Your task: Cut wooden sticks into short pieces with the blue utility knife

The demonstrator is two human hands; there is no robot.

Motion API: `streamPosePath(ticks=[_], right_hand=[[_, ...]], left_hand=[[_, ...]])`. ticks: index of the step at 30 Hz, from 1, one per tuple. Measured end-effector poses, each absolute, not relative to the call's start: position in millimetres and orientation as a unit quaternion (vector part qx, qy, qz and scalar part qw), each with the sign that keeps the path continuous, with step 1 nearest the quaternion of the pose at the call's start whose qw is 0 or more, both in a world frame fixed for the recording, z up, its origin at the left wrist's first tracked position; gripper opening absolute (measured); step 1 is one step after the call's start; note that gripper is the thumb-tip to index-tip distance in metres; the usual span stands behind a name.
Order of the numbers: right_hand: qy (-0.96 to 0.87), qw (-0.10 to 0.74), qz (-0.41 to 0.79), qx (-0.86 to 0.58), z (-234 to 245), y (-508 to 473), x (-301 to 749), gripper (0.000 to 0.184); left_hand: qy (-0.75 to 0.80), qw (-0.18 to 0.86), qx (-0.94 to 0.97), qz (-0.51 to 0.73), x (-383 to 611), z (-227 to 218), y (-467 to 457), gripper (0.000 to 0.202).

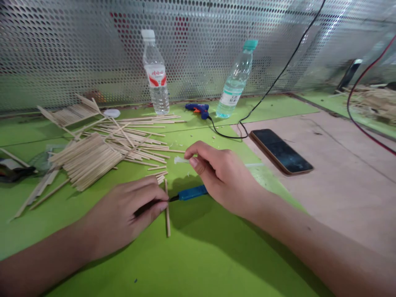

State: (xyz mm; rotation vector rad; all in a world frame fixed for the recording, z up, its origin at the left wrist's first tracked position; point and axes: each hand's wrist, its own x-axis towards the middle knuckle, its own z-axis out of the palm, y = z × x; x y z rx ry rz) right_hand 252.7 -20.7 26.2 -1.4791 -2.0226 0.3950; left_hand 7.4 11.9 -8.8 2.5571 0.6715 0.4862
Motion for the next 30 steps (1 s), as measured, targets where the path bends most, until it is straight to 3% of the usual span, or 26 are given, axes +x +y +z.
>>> streamPosePath(ticks=[6,20,30], right_hand=[[-0.786,0.305,0.138,-0.519,26.3,-21.1,248.3,0.011],[-0.798,0.289,0.138,-0.511,16.9,-22.0,243.2,0.01],[-0.806,0.262,0.134,-0.513,18.8,-21.8,242.4,0.011]], left_hand=[[0.247,0.224,0.927,0.171,6.4,-8.3,11.7,0.016],[0.266,0.277,0.907,0.172,6.2,-2.9,9.5,0.016],[0.291,0.283,0.872,0.272,3.8,-0.6,11.5,0.01]])
